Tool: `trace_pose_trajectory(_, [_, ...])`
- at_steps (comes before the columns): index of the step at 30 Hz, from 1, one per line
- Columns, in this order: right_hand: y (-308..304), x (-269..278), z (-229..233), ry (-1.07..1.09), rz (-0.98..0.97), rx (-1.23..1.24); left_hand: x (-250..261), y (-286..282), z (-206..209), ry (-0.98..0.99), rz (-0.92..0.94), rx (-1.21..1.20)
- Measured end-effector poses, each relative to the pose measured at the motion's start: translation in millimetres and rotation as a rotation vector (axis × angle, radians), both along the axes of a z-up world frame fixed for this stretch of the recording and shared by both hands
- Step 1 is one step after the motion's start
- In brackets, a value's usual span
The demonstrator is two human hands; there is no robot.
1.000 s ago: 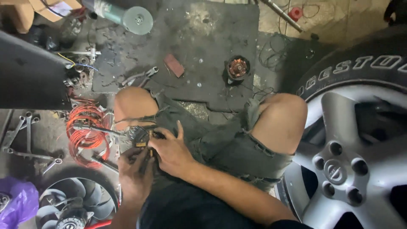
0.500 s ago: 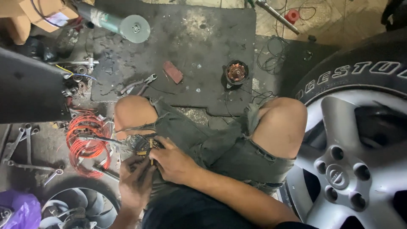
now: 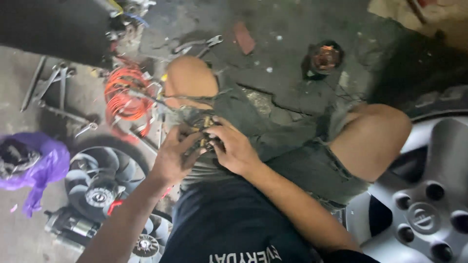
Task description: Assembling the internal brush and wiring components of an electric motor, likely for a vehicle cooling fan.
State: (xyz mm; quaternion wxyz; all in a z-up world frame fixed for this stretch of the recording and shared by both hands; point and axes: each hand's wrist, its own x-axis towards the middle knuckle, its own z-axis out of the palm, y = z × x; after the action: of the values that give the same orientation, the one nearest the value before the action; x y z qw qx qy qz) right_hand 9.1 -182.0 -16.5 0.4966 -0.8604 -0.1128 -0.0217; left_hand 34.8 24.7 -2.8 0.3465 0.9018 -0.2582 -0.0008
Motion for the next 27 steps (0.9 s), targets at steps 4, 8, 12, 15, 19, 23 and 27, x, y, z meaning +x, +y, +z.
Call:
trace_pose_trajectory(4, [0, 3, 27, 0.008, -0.018, 0.03, 17, 5, 26, 0.116, -0.168, -0.002])
trace_pose_trajectory(8, [6, 4, 41, 0.1, -0.003, -0.084, 24, 3, 36, 0.194, -0.213, 0.123])
trace_pose_trajectory(12, [17, 6, 31, 0.125, -0.006, -0.237, 23, 4, 20, 0.151, -0.198, 0.105])
trace_pose_trajectory(15, [19, 3, 26, 0.079, -0.033, -0.251, 19, 3, 11, 0.107, -0.149, 0.032])
trace_pose_trajectory(19, [20, 4, 22, 0.081, -0.045, -0.191, 16, 2, 11, 0.089, -0.1, -0.034])
trace_pose_trajectory(23, [24, 4, 22, -0.018, 0.028, -0.496, 15, 5, -8, -0.014, -0.069, -0.039])
trace_pose_trajectory(27, [29, 1, 25, -0.19, -0.06, -0.45, 8, 1, -6, -0.064, -0.077, -0.133])
